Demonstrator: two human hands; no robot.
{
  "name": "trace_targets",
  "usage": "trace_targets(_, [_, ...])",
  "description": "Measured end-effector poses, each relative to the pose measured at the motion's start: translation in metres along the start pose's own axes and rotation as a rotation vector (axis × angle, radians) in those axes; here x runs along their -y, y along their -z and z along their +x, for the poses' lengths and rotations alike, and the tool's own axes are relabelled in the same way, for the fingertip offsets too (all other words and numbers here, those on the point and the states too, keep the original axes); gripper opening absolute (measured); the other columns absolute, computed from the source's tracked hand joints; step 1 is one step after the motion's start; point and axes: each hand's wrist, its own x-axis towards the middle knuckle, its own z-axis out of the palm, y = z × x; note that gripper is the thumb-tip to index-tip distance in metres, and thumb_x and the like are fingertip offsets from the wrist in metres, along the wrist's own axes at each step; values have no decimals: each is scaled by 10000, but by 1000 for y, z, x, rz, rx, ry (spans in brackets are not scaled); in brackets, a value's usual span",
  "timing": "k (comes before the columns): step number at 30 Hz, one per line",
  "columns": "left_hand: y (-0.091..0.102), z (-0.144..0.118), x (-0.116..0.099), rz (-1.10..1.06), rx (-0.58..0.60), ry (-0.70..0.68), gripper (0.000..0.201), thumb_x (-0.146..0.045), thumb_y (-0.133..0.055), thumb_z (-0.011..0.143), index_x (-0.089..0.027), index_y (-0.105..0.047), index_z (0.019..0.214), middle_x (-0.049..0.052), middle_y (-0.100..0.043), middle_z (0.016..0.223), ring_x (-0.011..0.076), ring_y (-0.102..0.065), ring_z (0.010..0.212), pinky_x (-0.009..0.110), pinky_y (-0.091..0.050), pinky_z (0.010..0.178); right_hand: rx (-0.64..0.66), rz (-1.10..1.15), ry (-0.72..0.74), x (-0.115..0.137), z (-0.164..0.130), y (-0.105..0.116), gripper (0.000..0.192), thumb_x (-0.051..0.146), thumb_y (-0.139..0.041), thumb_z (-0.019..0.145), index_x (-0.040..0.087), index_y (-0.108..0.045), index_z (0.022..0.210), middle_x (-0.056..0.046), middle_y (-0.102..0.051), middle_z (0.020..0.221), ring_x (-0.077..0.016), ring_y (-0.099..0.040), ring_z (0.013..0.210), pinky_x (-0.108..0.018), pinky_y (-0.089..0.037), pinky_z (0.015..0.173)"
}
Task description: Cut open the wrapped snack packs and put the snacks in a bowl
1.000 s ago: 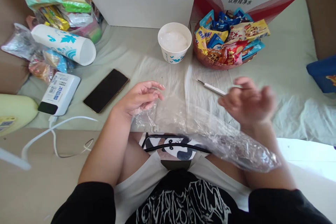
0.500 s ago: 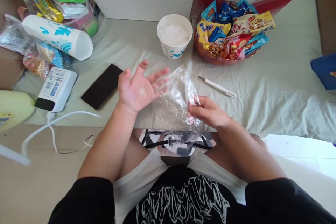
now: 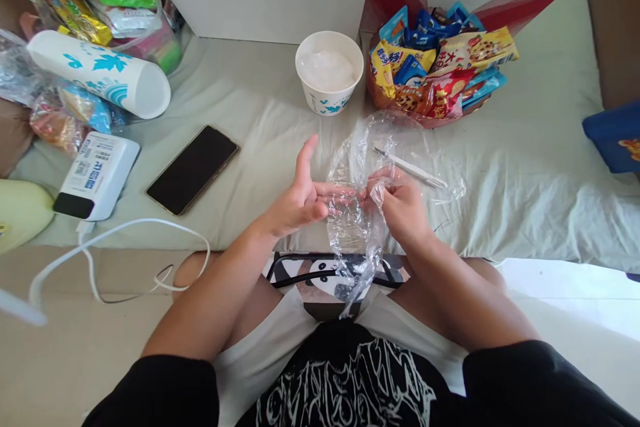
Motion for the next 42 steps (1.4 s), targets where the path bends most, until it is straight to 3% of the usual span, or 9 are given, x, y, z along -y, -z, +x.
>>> trace_targets(8, [-23, -6, 18, 142, -171, -91, 1436, -424, -1024, 527, -385, -139, 1656, 170, -689, 1348, 391, -689, 1263, 452, -616, 937, -108, -454, 148, -4, 0, -6, 64, 309, -592, 813, 248, -589, 832, 28, -636, 582, -152, -557, 505, -319, -399, 575])
trace_targets(13, [-32, -5, 19, 171, -240, -69, 1314, -342, -1004, 575, -394, -225, 1632, 156, -682, 1308, 369, -711, 1188, 480, -612, 906, -121, -669, 215, -12, 2, -10, 116, 366, -612, 829, 254, -605, 858, -10, -674, 649, -163, -514, 510, -322, -329, 597])
trace_targets(16, [-34, -3, 17, 206, -322, -60, 1098, -285, -944, 659, -362, -332, 1568, 111, -711, 1233, 289, -743, 1055, 410, -610, 845, -139, -728, 248, -16, 1, -12, 124, 371, -599, 847, 249, -608, 868, -16, -668, 653, -153, -474, 495, -308, -283, 587])
trace_targets(19, [-31, 3, 15, 215, -419, -64, 624, -287, -875, 721, -261, -579, 1271, 62, -743, 1091, 180, -732, 836, 308, -579, 729, -141, -760, 290, -16, -2, -12, 146, 392, -600, 854, 247, -606, 856, 0, -605, 591, -146, -441, 485, -296, -264, 575])
trace_targets(21, [-28, 8, 14, 181, -463, -75, 332, -332, -841, 741, -207, -634, 969, 23, -723, 887, 126, -678, 695, 258, -549, 642, -119, -751, 302, -13, -4, -10, 156, 392, -609, 835, 241, -585, 802, 11, -560, 554, -137, -425, 483, -291, -267, 570])
trace_targets(23, [-25, 11, 10, 93, -508, -76, 286, -365, -819, 739, -196, -595, 794, -12, -657, 730, 105, -637, 612, 226, -518, 569, -84, -686, 297, -8, -7, -8, 171, 374, -600, 817, 232, -554, 735, 12, -547, 545, -125, -427, 488, -288, -287, 566])
trace_targets(32, [-18, 17, -12, -224, -634, 96, 351, -272, -837, 608, -194, -519, 734, -75, -590, 629, 36, -531, 448, 139, -311, 384, 97, -188, 331, 10, -18, 4, 417, 398, -544, 934, 212, -535, 561, -28, -632, 597, -132, -578, 570, -285, -436, 553])
trace_targets(37, [-16, 15, -11, -230, -548, 76, 453, -263, -884, 545, -205, -516, 803, -100, -574, 605, 32, -510, 428, 126, -304, 376, 34, 56, 277, 6, -19, 7, 222, 392, -667, 879, 260, -498, 933, 27, -689, 668, -155, -688, 595, -275, -505, 534])
trace_targets(42, [-14, 9, -10, -39, -425, 86, 588, -311, -935, 573, -242, -507, 970, -67, -710, 752, 45, -539, 437, 136, -339, 383, 154, -118, 390, 2, -13, 20, 616, 391, -721, 877, 285, -412, 1399, 19, -721, 812, -164, -685, 620, -326, -578, 608])
